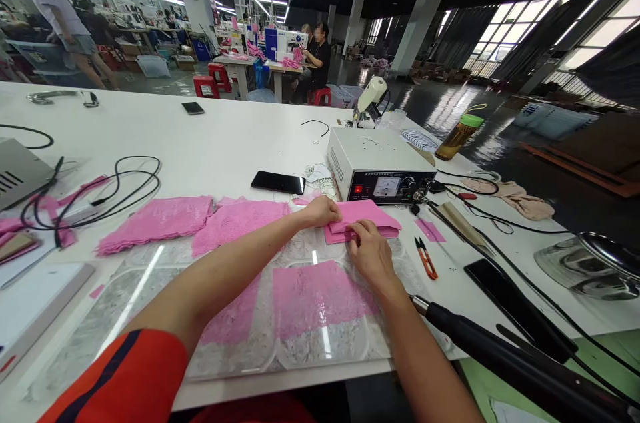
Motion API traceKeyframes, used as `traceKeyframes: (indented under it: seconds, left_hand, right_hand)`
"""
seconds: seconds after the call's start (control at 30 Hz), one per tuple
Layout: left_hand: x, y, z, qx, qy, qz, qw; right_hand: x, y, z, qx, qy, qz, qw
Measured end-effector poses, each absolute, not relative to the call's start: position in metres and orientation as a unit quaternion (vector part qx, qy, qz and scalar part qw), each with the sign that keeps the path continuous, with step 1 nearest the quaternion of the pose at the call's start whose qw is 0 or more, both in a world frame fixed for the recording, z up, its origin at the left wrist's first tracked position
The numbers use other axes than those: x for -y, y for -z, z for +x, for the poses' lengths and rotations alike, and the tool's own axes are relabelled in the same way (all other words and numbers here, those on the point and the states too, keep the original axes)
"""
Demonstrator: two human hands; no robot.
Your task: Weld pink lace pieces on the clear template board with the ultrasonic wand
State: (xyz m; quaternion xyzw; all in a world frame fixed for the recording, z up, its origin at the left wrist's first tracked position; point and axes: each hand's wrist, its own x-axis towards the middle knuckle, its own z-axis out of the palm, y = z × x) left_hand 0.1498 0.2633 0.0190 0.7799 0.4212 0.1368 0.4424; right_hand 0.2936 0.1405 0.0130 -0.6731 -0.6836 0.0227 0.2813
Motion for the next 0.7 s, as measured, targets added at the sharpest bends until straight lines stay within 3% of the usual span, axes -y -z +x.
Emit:
traceKeyframes:
  seconds: [0.7]
  left_hand:
    - [-0.262, -0.034, 0.146, -0.451, -0.156, 0.733, 0.484]
  right_hand:
    - [-0.143, -0.005, 0.292, 0.679, -0.01, -0.668, 0.305]
